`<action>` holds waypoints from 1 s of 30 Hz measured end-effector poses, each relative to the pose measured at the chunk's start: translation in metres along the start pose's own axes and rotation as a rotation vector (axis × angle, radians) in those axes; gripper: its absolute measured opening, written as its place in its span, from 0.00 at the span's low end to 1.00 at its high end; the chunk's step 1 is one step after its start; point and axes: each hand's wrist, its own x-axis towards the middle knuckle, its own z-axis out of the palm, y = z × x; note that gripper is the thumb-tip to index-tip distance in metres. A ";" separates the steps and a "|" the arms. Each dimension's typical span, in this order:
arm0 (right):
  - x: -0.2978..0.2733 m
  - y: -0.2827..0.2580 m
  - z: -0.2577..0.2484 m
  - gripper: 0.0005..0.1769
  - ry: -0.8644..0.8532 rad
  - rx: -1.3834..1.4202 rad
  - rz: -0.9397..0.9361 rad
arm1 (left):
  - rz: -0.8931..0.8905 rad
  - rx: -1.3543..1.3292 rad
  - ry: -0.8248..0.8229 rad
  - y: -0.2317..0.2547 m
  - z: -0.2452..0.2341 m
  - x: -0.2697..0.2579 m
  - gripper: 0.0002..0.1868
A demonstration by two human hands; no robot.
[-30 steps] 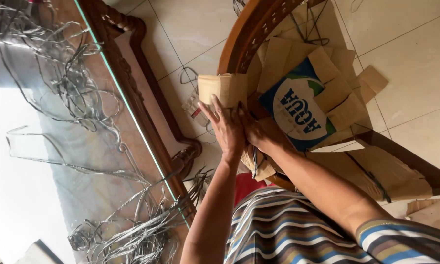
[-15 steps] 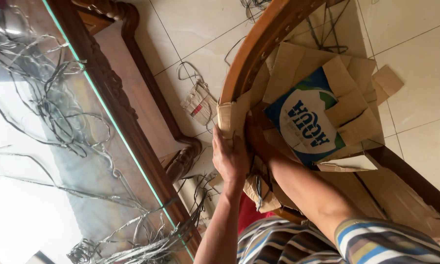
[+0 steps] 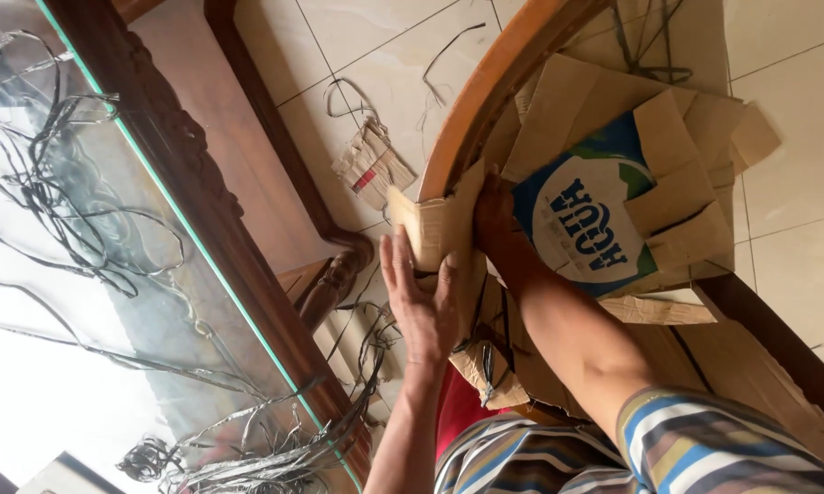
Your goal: The person is wrapping cardboard around the backrest of a wooden chair and securing it with plastic ties for protection.
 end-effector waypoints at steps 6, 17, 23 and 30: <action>-0.002 0.013 0.008 0.37 0.058 -0.378 0.048 | -0.111 0.203 0.024 0.002 0.021 0.005 0.34; -0.038 0.018 0.008 0.32 0.228 -1.105 -0.411 | -0.151 0.283 0.072 -0.026 0.034 0.002 0.17; -0.162 -0.091 0.045 0.38 -0.028 -0.150 -0.121 | -0.099 0.312 0.096 -0.038 0.037 0.000 0.17; -0.165 -0.113 0.036 0.55 -0.149 -0.488 0.014 | -0.199 0.228 -0.004 -0.015 0.026 0.004 0.18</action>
